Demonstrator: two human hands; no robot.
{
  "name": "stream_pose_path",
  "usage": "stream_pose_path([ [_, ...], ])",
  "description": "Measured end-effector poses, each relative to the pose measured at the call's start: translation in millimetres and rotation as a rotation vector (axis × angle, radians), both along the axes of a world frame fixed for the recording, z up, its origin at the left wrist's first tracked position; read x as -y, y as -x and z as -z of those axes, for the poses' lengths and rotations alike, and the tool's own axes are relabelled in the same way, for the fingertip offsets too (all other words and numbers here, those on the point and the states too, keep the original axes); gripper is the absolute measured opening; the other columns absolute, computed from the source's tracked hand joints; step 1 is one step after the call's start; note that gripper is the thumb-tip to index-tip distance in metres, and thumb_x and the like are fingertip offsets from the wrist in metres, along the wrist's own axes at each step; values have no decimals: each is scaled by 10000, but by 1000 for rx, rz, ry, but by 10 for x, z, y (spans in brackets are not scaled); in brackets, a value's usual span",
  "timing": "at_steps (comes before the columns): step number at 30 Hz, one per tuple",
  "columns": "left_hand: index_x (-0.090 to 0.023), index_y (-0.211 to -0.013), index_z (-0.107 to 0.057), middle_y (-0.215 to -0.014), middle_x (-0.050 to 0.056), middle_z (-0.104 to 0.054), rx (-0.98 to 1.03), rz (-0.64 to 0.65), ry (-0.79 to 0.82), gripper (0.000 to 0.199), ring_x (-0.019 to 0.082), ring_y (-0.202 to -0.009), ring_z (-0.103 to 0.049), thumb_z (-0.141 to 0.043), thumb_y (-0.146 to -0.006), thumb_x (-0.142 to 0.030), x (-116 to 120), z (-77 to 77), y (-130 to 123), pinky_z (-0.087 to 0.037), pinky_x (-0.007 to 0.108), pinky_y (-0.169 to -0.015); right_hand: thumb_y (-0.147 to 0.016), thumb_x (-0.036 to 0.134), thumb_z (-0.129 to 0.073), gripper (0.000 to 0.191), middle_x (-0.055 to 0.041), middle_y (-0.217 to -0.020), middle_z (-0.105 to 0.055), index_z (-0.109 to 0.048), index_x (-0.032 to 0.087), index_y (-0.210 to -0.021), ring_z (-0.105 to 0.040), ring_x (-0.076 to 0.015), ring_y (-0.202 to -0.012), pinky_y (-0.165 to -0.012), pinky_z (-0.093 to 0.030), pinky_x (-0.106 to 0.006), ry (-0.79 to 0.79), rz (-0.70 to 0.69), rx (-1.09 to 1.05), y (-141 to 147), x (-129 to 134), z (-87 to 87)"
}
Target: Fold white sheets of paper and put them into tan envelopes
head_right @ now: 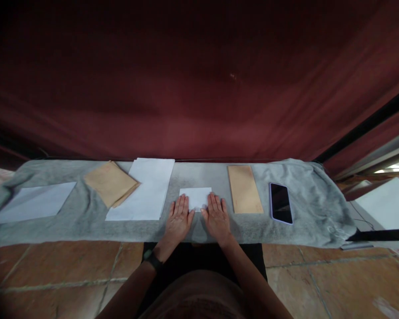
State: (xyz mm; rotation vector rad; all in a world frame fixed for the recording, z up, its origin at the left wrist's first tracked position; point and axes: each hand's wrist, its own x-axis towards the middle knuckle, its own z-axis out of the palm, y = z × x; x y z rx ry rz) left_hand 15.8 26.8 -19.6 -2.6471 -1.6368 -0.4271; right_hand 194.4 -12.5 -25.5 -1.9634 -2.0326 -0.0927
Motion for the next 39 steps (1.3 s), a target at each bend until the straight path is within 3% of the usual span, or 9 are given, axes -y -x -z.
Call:
stream_pose_path([
  [11,-2,-1520,-392,-1578,236,-386,30,-94,-10,599,336,-1512,-304,-341,-1042,-360,-86,-24,133,-275,544,-1231,-1077,392,-305,584,-176,-1590,-400,-366,62,-1555,-384,-315,-1466,-1203,-261,-524,-26,42,2,-126,9,51],
  [14,10,-1523,-376,-1596,230,-360,35,-72,-9,594,323,-1527,-270,-312,-1047,-338,-97,-59,37,-264,526,-1240,-1083,371,-276,574,-178,-1590,-401,-353,62,-1561,-368,-298,-1478,-1205,-263,-515,-31,66,-27,-80,-48,11],
  [19,-97,-1562,-345,-1620,139,-362,6,112,56,557,251,-1538,-255,-274,-1027,-231,-161,-52,-262,-228,509,-1256,-1086,350,-246,534,-113,-1598,-410,-430,125,-1533,-348,-274,-1493,-1223,-240,-505,25,-27,-69,91,-246,-49],
  [23,-68,-1551,-357,-1619,163,-356,-45,112,105,564,262,-1539,-247,-254,-1010,-190,-252,-16,-364,-225,516,-1249,-1087,360,-265,516,-103,-1592,-421,-458,153,-1518,-350,-275,-1494,-1225,-222,-526,80,-20,-66,154,-366,-20],
  [33,-39,-1550,-347,-1616,198,-344,-53,-11,57,615,293,-1537,-255,-267,-1046,-383,-402,40,-147,-186,552,-1245,-1065,369,-367,558,-169,-1595,-390,-382,103,-1554,-377,-319,-1469,-1197,-251,-554,-12,26,-16,67,-393,81],
  [39,-44,-1553,-343,-1610,203,-356,-31,-65,25,632,295,-1540,-246,-267,-1048,-415,-414,55,-48,-204,532,-1241,-1071,396,-320,589,-181,-1596,-384,-343,86,-1572,-387,-328,-1463,-1196,-255,-552,-55,55,-7,-5,-360,106],
])
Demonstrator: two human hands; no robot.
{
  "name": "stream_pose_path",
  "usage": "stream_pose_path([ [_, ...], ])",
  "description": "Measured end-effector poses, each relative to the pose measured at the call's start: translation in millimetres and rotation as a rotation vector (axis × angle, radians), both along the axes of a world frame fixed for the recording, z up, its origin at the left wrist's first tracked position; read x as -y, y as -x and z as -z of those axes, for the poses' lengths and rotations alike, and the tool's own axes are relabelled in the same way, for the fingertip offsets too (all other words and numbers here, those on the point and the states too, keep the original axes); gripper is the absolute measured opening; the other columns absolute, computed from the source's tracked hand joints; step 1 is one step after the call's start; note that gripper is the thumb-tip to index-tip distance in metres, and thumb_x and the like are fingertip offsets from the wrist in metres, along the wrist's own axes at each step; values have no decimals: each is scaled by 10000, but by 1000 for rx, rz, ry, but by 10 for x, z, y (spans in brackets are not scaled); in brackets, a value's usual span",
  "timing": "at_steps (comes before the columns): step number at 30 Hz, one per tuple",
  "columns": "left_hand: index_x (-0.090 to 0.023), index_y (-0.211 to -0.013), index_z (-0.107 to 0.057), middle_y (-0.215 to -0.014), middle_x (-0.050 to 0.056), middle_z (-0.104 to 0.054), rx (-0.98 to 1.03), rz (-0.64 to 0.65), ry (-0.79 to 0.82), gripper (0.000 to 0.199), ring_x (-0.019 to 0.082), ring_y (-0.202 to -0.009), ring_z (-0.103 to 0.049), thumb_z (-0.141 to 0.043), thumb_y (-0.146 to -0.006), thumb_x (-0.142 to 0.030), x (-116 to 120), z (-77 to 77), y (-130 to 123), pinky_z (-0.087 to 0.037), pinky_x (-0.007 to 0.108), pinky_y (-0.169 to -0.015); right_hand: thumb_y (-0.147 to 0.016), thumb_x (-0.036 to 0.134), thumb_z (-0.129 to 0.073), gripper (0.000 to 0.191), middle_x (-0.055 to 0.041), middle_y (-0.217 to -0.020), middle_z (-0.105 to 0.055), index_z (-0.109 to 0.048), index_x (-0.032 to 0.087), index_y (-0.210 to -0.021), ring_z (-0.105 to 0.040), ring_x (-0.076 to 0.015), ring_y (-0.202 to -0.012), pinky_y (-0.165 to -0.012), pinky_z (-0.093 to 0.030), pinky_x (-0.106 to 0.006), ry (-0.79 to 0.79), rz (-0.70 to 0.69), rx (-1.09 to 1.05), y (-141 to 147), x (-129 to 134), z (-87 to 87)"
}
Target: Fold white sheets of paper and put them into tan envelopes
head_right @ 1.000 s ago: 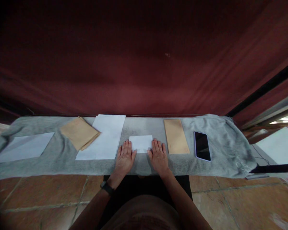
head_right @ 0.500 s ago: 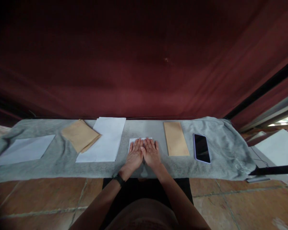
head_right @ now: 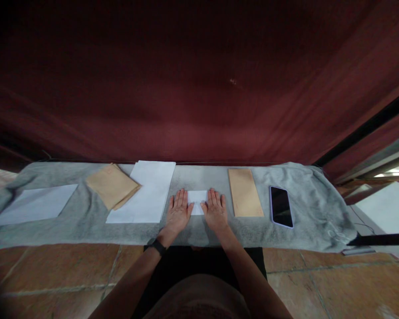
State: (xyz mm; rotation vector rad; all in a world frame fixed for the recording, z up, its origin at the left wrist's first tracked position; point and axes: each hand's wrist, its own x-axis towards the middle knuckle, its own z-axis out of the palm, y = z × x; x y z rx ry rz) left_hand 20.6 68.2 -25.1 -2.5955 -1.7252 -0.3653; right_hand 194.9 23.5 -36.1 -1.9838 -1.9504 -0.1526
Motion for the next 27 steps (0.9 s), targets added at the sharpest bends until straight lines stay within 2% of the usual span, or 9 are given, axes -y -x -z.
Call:
stream_pose_path([
  [9,-55,-1560,-336,-1601,204,-373,42,-37,-11,634,303,-1524,-289,-277,-1036,-407,-4,-5,80,-232,533,-1230,-1072,398,-332,584,-178,-1589,-402,-391,57,-1543,-394,-329,-1458,-1211,-234,-528,17,39,17,-82,63,3],
  [14,-97,-1507,-435,-1525,160,-508,74,79,21,535,262,-1459,-408,-290,-1026,-280,-158,-122,36,-275,476,-1220,-1076,364,-329,554,-175,-1570,-438,-404,66,-1537,-401,-304,-1456,-1207,-250,-511,-20,23,-12,-113,77,17],
  [17,-123,-1433,-527,-1443,148,-576,91,88,103,485,261,-1353,-506,-369,-979,-191,-267,-253,-23,-322,445,-1188,-1079,327,-301,532,-172,-1551,-470,-424,58,-1520,-418,-277,-1445,-1206,-263,-485,-43,20,-35,-150,81,31],
  [21,-152,-1317,-620,-1300,151,-634,140,42,181,415,299,-1236,-553,-501,-921,-180,-364,-402,-69,-404,454,-1096,-1071,297,-289,510,-163,-1517,-518,-458,76,-1499,-440,-261,-1429,-1194,-295,-465,-83,19,-77,-185,87,46],
  [24,-172,-1217,-666,-1230,145,-651,202,17,222,346,312,-1208,-560,-582,-882,-174,-400,-449,-55,-408,470,-1077,-1064,286,-298,505,-168,-1502,-533,-465,77,-1493,-445,-263,-1423,-1188,-317,-471,-103,14,-102,-189,91,49],
  [27,-189,-1014,-708,-1121,114,-684,327,-28,301,201,280,-1140,-600,-629,-837,-133,-419,-442,-9,-429,429,-1045,-1055,273,-308,508,-176,-1496,-538,-447,79,-1504,-440,-262,-1427,-1185,-337,-484,-113,10,-140,-196,89,58],
])
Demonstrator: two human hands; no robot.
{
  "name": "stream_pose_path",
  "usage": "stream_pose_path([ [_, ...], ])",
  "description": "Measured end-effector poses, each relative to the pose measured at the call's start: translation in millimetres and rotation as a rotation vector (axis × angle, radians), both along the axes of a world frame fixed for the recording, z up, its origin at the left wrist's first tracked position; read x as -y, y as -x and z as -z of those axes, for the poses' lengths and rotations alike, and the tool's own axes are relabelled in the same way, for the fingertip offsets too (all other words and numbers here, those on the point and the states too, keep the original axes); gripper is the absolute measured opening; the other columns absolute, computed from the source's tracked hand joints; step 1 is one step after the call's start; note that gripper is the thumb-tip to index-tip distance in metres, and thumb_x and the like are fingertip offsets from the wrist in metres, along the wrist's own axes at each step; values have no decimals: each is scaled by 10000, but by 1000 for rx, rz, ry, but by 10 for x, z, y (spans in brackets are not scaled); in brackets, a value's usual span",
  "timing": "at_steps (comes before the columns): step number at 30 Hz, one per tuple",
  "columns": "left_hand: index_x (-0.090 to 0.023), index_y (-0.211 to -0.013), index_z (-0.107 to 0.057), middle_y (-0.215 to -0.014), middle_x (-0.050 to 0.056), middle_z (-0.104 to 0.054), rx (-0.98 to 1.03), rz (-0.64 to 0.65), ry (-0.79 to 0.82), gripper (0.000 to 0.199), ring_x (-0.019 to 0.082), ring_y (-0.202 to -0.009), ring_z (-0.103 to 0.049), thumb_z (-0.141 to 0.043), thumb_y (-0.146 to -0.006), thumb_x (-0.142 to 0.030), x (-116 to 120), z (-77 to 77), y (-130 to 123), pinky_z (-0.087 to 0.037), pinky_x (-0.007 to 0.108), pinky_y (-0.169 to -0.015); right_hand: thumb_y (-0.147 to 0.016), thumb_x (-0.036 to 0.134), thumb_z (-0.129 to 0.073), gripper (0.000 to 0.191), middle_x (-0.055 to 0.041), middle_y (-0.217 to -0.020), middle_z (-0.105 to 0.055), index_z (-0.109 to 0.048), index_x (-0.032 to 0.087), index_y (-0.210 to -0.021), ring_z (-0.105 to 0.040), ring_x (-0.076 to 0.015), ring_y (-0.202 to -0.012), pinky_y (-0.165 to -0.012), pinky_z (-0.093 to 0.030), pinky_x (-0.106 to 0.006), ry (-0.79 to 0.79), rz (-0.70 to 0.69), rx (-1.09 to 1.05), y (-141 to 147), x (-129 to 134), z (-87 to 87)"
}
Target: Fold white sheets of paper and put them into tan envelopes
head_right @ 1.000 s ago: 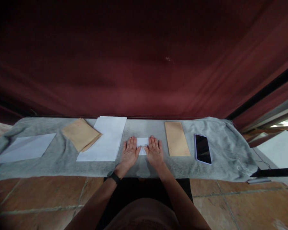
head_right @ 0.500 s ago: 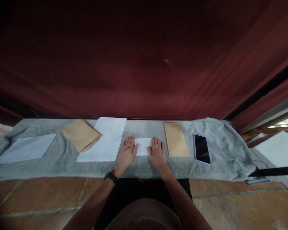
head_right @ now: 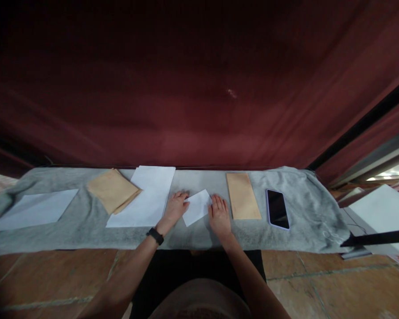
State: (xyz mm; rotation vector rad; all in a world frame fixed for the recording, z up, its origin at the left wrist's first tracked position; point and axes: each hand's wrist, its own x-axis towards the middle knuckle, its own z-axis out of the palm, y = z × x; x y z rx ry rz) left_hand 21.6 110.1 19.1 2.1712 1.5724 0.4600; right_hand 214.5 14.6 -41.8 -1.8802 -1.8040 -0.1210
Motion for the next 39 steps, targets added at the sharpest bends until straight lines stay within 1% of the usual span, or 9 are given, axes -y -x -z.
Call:
stream_pose_path([
  [4,-196,-744,-658,-808,38,-684,249,-116,169,110,206,-843,-659,-621,-805,-113,15,62,78,-505,326,-824,-1048,269,-314,507,-170,-1506,-524,-432,116,-1516,-457,-271,-1414,-1168,-377,-513,-33,-17,-119,-34,-10,31],
  [10,-196,-770,-624,-648,-12,-606,722,-370,403,92,165,-617,-622,-644,-797,-282,210,111,155,-468,241,-524,-1009,214,-353,577,-131,-1541,-483,-318,193,-1585,-441,-265,-1431,-1143,-438,-511,-84,-73,-289,-23,66,23],
  [14,-198,-809,-633,-751,7,-654,992,-451,534,237,171,-695,-652,-768,-672,-337,370,60,143,-517,240,-529,-917,98,-405,712,-83,-1611,-392,-282,242,-1604,-383,-249,-1474,-1183,-400,-508,-80,-185,-278,56,171,-73],
  [17,-190,-790,-639,-760,16,-668,1132,-433,640,306,177,-698,-658,-824,-603,-348,440,-9,110,-548,266,-555,-842,49,-453,725,-47,-1571,-462,-442,275,-1530,-417,-249,-1452,-1213,-355,-523,-57,-279,-270,94,209,-209],
  [24,-189,-956,-700,-1052,72,-732,1421,-509,643,358,187,-924,-695,-823,-701,-409,442,-136,65,-550,298,-812,-951,289,-508,325,-53,-1149,-759,-736,246,-1178,-704,-252,-1061,-971,-554,-399,-2,-178,-800,168,147,-575],
  [27,-200,-1043,-722,-1080,62,-741,1368,-415,560,441,182,-978,-679,-865,-650,-338,446,-115,80,-508,263,-822,-925,502,-575,355,-58,-867,-777,-767,207,-968,-722,-270,-838,-758,-588,-375,84,-35,-1138,217,66,-630],
  [30,-162,-991,-754,-909,70,-753,1198,-274,562,424,173,-791,-670,-842,-659,-411,473,-60,101,-485,255,-683,-835,571,-657,386,-45,-784,-755,-739,203,-915,-701,-261,-779,-661,-575,-350,112,-9,-1349,236,-20,-623],
  [34,-164,-898,-748,-726,30,-703,1088,-341,494,402,126,-589,-586,-805,-671,-490,574,24,42,-418,233,-545,-738,560,-728,456,-52,-928,-761,-687,214,-1033,-700,-246,-817,-646,-575,-336,129,19,-1485,258,-71,-551],
  [39,-168,-828,-725,-731,51,-695,991,-397,383,366,175,-649,-632,-723,-752,-526,560,23,71,-488,282,-593,-683,557,-711,482,-66,-886,-741,-651,211,-1012,-690,-252,-772,-608,-572,-357,248,33,-1484,287,-75,-349],
])
